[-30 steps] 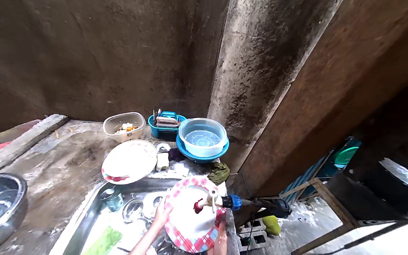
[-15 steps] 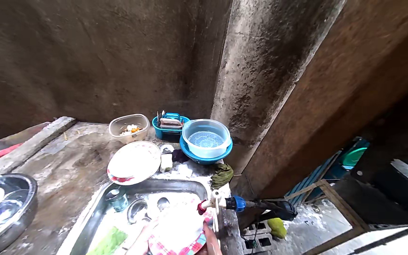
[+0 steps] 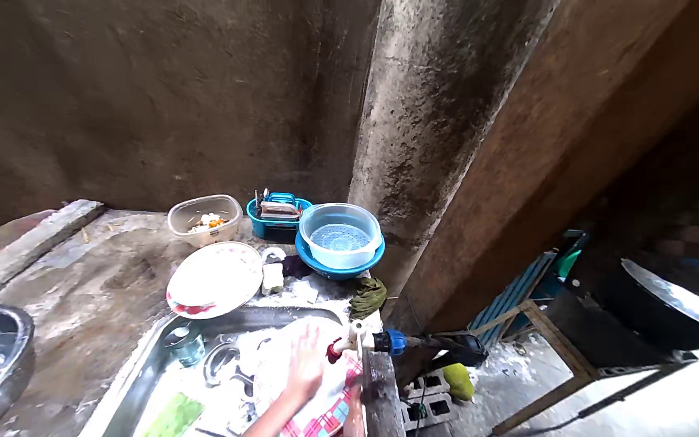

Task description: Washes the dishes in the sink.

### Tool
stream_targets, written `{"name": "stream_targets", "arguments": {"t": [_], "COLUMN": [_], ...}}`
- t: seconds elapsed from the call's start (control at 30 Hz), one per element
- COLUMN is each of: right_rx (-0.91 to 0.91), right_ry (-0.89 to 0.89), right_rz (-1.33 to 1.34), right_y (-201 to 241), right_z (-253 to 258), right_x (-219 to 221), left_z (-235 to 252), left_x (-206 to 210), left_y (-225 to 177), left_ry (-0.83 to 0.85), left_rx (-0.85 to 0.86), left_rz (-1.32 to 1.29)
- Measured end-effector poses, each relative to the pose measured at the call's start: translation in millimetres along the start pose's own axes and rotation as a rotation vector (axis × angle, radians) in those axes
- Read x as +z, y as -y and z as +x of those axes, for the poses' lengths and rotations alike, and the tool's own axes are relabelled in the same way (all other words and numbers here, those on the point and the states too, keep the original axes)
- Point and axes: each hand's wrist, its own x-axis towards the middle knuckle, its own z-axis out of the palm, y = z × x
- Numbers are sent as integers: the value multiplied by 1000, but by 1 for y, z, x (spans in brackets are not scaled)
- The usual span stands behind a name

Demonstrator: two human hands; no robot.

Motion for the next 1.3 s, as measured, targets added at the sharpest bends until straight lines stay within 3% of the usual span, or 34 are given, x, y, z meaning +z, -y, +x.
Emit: {"name": "stream_targets", "arguments": {"t": [0.1,0.13,0.23,0.3,0.37,0.43,0.47,0.53,0.6,0.67,0.73,0.77,0.87,0.97,1.03,1.1,1.13,1.2,1.3], "right_rx": [96,130,149,131,111,114,119,115,101,75,43,31,44,46,27,55,55,28,73], "right_ry": [22,19,117,144,162,189,212,233,235,230,171,115,59,108,125,134,161,189,182], "right_rz": [194,215,181,178,203,242,250,258,225,155,99,98,-4,-26,31,139,199,332,396], "right_y": [-14,-16,-19,-24,-29,-28,-26,-25,-20,-14,0,-1,5,-5,-9,-9,-11,-20,-20], "right_z": [8,8,11,17,23,29,31,32,31,36,32,32,25,33,39,44,48,62,70], "right_x": [9,10,8,15,18,15,13,14,21,17,11,7,5,9,8,5,1,-2,6], "left_z": [-9,-4,13,10,-7,-7,-2,7,7,-12,-23,-21,-2,-3,-19,-32,-36,-41,-39], "left_x": [7,7,1,0,5,7,4,-5,-2,3,0,-1,1,10,10,11,10,-2,-42], "left_y": [1,10,25,23,22,35,40,36,21,10,20,31,49,9,-6,10,26,61,96], "left_ry": [385,429,188,120,136,281,268,171,70,132,287,340,177,95,220,347,329,89,-253], "left_rx": [310,358,134,103,353,503,447,156,37,156,332,340,144,6,151,436,575,705,515], "left_rz": [-45,6,88,82,21,-70,-45,60,72,14,-76,-54,105,12,-115,-81,-14,148,245]}}
